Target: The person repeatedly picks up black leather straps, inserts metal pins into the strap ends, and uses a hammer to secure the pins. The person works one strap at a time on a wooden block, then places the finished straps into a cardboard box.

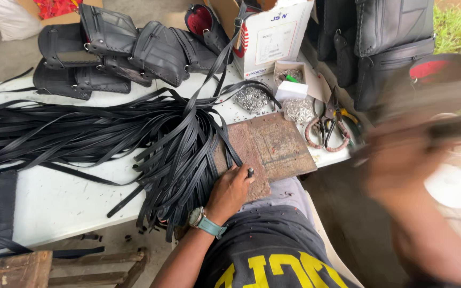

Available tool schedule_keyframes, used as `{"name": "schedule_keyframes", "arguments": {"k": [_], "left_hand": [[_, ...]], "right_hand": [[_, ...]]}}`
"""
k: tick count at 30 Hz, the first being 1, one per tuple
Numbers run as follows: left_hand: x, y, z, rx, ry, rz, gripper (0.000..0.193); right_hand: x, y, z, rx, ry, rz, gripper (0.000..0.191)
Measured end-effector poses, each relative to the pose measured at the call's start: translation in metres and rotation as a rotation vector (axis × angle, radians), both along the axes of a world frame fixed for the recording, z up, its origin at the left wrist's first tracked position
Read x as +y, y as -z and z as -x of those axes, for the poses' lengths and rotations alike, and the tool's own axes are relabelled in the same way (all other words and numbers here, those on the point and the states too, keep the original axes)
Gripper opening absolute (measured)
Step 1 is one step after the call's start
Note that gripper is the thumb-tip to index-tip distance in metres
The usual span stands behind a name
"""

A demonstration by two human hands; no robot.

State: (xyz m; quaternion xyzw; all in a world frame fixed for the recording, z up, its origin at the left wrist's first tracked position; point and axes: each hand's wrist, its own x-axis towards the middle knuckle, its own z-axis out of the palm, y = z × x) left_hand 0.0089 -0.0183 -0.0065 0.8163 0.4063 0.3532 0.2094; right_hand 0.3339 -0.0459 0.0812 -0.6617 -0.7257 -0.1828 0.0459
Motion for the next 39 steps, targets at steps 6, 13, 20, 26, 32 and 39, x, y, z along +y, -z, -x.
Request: {"name": "schedule_keyframes", "arguments": {"k": [6,13,20,26,32,39], "left_hand": [[0.004,0.007,-0.002,-0.064,-0.064,0.135,0.023],[0.035,0.008,0.043,-1.723,0.189,0.672,0.004],[0.044,-0.002,0.061,-1.833,0.147,0.871,0.011],[0.026,-0.024,0.081,-1.778,0.177,0.692,0.011],[-0.036,-0.067,0.172,-0.087,-0.424,0.011,0.018],[-0.038,-0.018,0.165,0.13,-0.619,0.223,0.023]], "right_hand": [[0.028,0.005,0.024,0.274,-0.027,0.246,0.028],[0.064,0.066,-0.054,0.315,0.015,-0.046,0.044],[0.085,0.112,-0.059,0.262,-0.002,-0.058,0.046],[0.084,0.088,-0.049,0.221,-0.078,-0.099,0.049],[0.131,0.062,0.039,0.468,-0.076,-0.115,0.032],[0.194,0.063,0.092,0.476,-0.006,-0.013,0.02]]}}
